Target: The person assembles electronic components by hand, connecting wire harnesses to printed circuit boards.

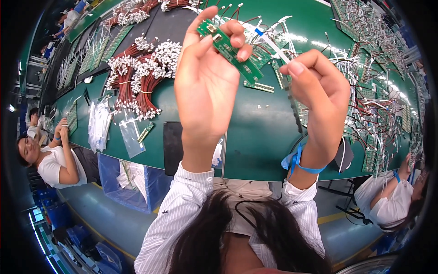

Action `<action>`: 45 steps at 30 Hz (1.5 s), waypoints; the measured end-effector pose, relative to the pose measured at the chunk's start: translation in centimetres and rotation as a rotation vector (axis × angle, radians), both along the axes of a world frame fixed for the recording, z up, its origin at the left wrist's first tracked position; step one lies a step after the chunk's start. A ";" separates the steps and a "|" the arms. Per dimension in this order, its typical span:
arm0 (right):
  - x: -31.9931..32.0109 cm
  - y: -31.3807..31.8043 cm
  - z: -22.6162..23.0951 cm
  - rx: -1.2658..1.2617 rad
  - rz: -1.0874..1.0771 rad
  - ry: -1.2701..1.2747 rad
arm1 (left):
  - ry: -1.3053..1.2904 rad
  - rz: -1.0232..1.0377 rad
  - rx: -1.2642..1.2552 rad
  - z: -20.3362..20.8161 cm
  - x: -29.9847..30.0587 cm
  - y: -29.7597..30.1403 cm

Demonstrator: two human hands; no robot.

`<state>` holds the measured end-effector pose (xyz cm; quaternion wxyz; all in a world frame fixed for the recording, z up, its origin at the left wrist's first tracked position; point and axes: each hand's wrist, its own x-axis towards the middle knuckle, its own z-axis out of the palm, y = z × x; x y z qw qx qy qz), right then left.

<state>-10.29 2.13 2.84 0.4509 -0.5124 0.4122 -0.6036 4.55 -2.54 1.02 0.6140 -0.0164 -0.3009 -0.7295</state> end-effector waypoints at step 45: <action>3.2 -0.8 -1.5 0.065 -0.045 -0.071 | -0.225 0.222 -0.006 0.3 -1.6 0.8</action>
